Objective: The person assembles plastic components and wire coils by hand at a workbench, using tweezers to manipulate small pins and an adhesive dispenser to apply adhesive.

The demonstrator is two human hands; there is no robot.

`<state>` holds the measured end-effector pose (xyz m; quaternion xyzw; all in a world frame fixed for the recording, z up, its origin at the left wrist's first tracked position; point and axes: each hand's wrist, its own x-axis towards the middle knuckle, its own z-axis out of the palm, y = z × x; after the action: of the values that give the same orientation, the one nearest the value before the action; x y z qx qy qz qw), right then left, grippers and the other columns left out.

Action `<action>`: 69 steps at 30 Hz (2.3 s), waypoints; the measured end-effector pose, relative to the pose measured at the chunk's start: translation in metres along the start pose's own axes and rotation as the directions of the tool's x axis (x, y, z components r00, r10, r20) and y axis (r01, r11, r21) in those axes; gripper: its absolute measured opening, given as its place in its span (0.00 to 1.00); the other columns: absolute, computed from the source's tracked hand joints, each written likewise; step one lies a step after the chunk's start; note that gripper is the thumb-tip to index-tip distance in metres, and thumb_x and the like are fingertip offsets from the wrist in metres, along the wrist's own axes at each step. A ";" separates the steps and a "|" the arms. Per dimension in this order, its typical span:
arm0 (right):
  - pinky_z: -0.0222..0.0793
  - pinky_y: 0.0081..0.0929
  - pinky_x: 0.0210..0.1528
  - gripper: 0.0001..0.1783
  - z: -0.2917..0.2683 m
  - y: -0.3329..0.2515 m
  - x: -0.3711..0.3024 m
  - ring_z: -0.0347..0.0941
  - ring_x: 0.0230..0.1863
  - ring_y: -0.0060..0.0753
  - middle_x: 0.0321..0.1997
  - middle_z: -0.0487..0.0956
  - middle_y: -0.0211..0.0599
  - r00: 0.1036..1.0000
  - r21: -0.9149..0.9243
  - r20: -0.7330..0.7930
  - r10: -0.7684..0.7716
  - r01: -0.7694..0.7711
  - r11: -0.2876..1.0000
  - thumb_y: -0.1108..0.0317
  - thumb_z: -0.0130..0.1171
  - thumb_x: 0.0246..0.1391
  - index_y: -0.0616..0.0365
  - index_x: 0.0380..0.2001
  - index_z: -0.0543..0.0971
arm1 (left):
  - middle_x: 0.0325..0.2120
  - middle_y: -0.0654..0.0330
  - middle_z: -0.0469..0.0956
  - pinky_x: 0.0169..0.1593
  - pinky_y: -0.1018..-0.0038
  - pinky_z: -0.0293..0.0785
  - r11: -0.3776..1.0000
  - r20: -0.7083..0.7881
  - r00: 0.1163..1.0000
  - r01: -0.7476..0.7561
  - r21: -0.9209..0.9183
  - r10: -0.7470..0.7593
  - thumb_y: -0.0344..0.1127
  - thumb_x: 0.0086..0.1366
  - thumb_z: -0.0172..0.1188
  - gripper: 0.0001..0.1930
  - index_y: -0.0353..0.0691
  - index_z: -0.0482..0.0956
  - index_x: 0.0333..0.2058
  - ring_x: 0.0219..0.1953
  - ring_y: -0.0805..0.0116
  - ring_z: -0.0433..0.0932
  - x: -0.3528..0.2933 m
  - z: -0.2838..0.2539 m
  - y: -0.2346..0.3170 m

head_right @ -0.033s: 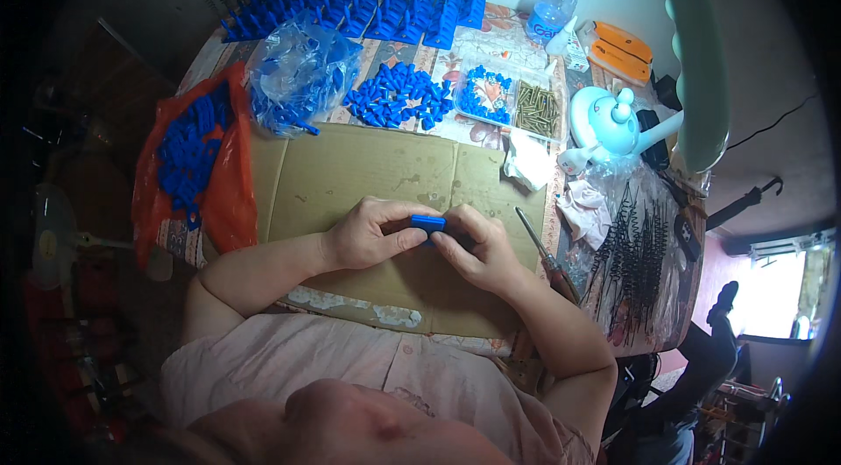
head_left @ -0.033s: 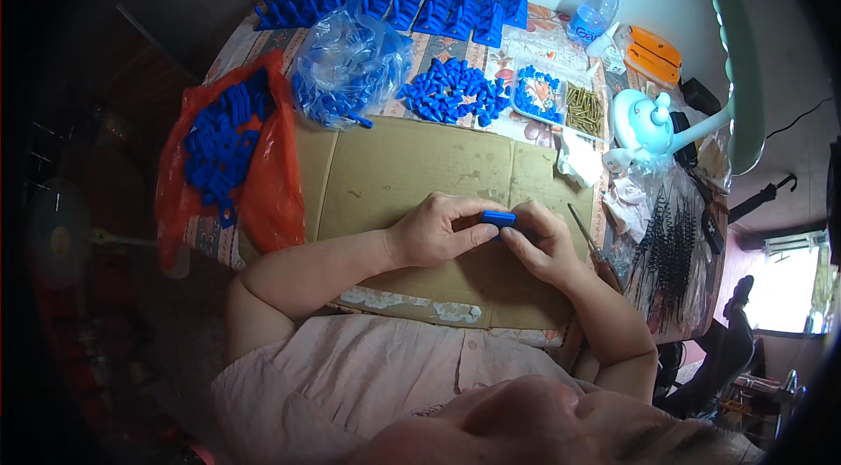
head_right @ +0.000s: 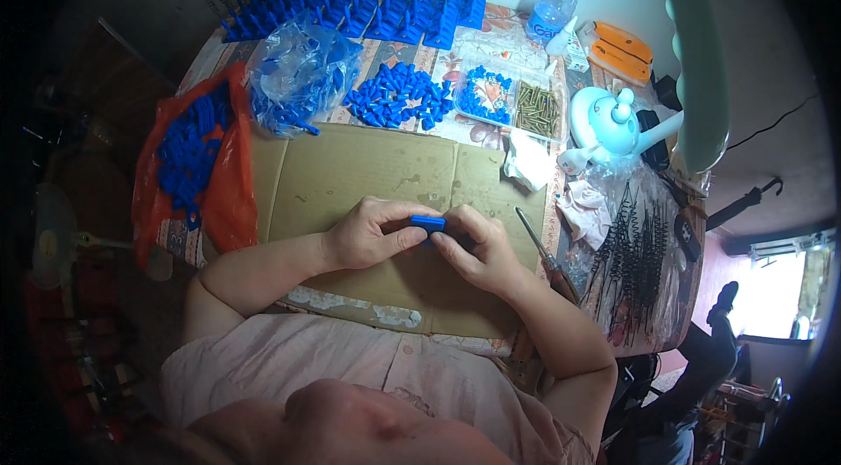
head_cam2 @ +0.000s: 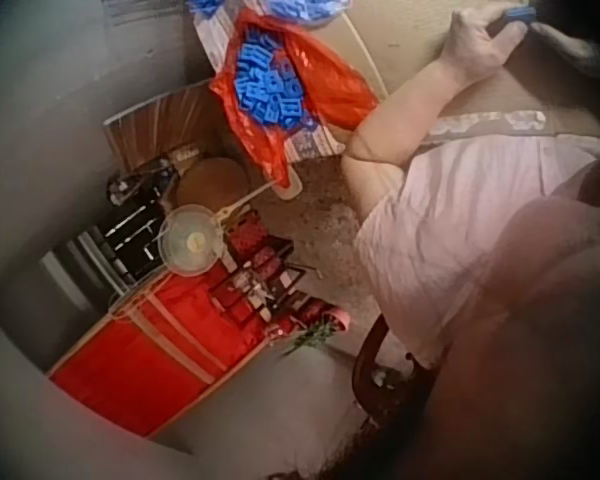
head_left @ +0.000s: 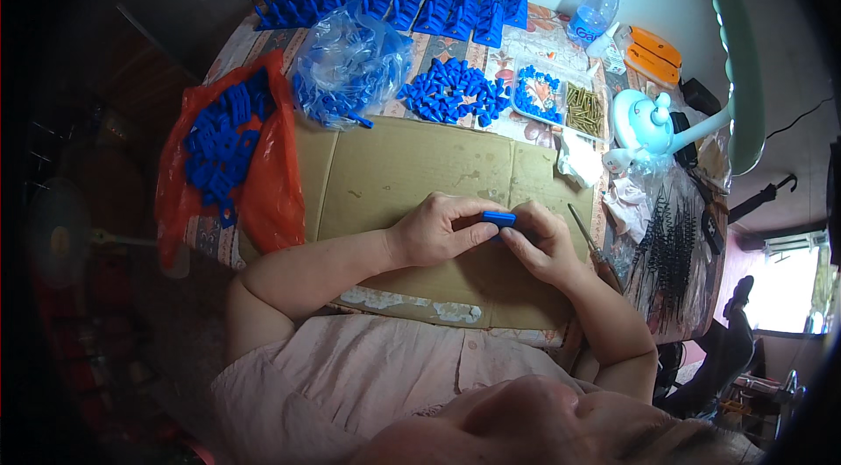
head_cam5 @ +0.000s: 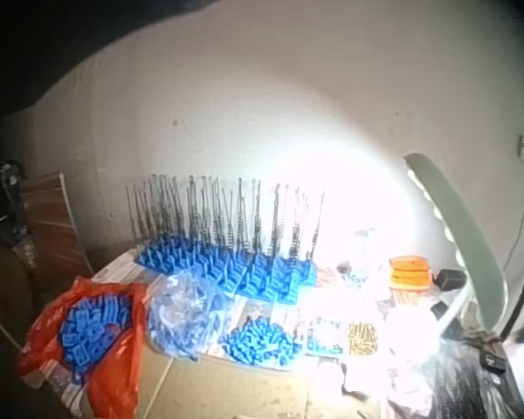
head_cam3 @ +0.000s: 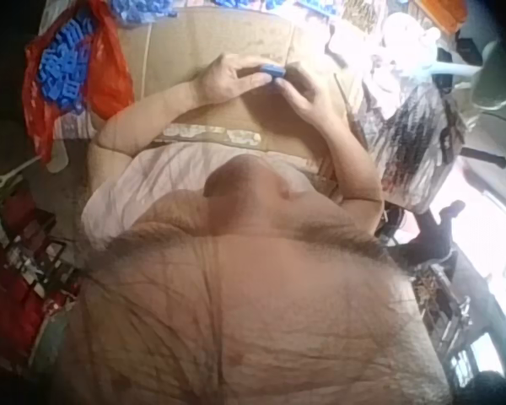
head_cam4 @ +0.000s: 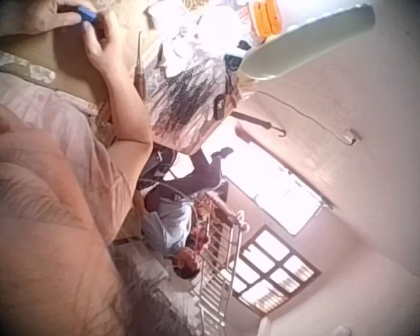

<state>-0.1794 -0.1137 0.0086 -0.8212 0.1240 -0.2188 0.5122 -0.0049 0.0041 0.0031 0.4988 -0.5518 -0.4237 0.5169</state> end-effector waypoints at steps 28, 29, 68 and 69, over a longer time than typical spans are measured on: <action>0.66 0.25 0.26 0.07 -0.001 0.000 0.001 0.74 0.24 0.30 0.23 0.75 0.39 1.000 0.002 0.015 0.020 -0.020 1.000 0.74 0.60 0.51 0.62 0.32 0.74 | 0.23 0.63 0.78 0.26 0.81 0.70 1.000 -0.043 0.999 -0.005 0.006 0.005 0.30 0.63 0.56 0.12 0.36 0.78 0.45 0.22 0.81 0.73 0.001 0.001 -0.002; 0.66 0.24 0.26 0.07 -0.001 0.000 0.001 0.74 0.24 0.29 0.23 0.75 0.39 0.999 0.008 0.015 0.032 -0.032 0.999 0.74 0.60 0.51 0.62 0.32 0.74 | 0.23 0.63 0.78 0.26 0.81 0.70 1.000 -0.043 0.999 -0.005 0.006 0.005 0.30 0.63 0.56 0.12 0.36 0.78 0.45 0.22 0.81 0.73 0.001 0.001 -0.002; 0.65 0.24 0.25 0.07 0.000 0.007 0.000 0.73 0.23 0.27 0.23 0.75 0.38 1.000 -0.003 0.001 -0.020 0.020 1.000 0.73 0.60 0.51 0.62 0.32 0.73 | 0.31 0.63 0.80 0.31 0.82 0.73 0.999 0.016 1.000 0.019 0.027 -0.020 0.28 0.64 0.55 0.13 0.36 0.76 0.47 0.27 0.82 0.75 0.002 -0.003 0.002; 0.65 0.24 0.25 0.07 0.000 0.006 0.001 0.73 0.23 0.27 0.23 0.75 0.38 1.000 -0.003 0.001 -0.020 0.020 1.000 0.73 0.60 0.51 0.62 0.32 0.73 | 0.30 0.63 0.80 0.30 0.82 0.73 1.000 0.016 1.000 0.018 0.024 -0.018 0.28 0.64 0.55 0.13 0.35 0.76 0.47 0.27 0.82 0.75 0.002 -0.003 0.002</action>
<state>-0.1788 -0.1164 0.0035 -0.8233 0.1157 -0.2232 0.5088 -0.0020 0.0029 0.0060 0.5065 -0.5564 -0.4258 0.5026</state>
